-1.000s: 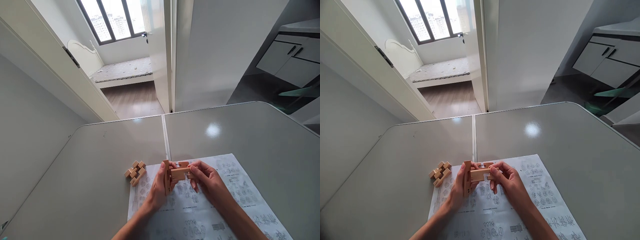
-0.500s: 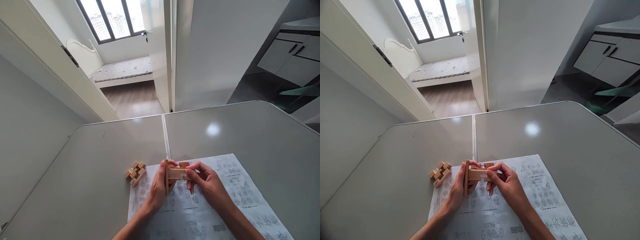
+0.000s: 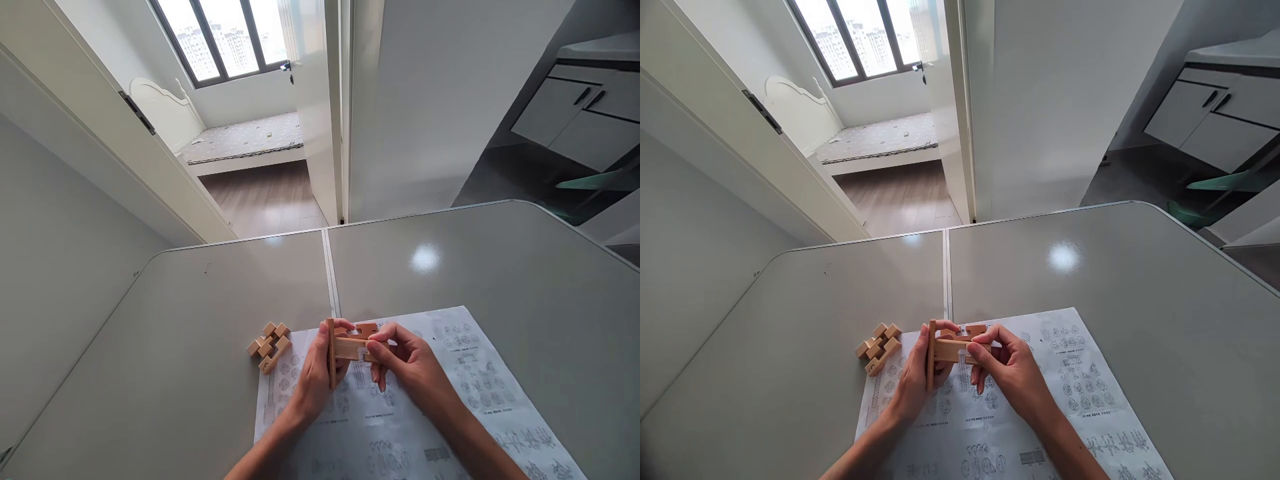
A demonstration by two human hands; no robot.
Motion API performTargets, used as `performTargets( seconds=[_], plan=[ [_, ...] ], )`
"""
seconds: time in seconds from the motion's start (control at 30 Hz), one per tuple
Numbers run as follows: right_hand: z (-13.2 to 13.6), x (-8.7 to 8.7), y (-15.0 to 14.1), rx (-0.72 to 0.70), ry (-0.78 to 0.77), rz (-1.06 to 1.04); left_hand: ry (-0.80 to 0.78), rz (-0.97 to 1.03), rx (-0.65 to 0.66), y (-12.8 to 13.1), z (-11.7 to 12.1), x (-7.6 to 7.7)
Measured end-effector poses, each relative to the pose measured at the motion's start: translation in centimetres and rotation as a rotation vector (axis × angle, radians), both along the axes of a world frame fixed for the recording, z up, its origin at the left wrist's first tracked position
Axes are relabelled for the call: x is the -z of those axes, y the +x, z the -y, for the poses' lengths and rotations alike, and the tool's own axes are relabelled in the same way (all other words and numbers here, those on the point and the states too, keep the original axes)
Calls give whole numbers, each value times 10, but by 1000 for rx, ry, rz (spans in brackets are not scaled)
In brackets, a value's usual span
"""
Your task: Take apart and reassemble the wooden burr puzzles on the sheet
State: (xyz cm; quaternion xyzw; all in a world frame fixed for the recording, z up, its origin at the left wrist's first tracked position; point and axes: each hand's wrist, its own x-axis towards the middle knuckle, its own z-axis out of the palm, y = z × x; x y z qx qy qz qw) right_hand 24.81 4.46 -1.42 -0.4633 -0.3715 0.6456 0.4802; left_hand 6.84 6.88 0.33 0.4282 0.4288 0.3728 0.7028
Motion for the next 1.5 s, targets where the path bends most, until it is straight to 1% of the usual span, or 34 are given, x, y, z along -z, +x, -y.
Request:
performTargets(
  seconds=[0.13,0.27,0.57,0.7,0.83,1.07,1.33,1.5],
  plan=[
    [1,-3,0,-23,0,0,0,-11,-21,1,0,-3],
    [1,-5,2,-51,-3,-29,0,-6,-11,1,-1,-4],
    [1,-1,3,-70,-5,-22,26,28,74,-6,-3,7],
    [1,1,4,-92,-4,-26,18,11,66,-5,-4,4],
    [1,2,5,-131,4,-20,9,15,91,-5,-5,1],
    [1,4,4,-134,12,-31,28,38,116,-6,-4,2],
    [3,5,-1,-112,44,-46,33,22,82,-5,-4,9],
    [3,6,-2,-110,52,-64,46,17,105,-5,-5,7]
  ],
)
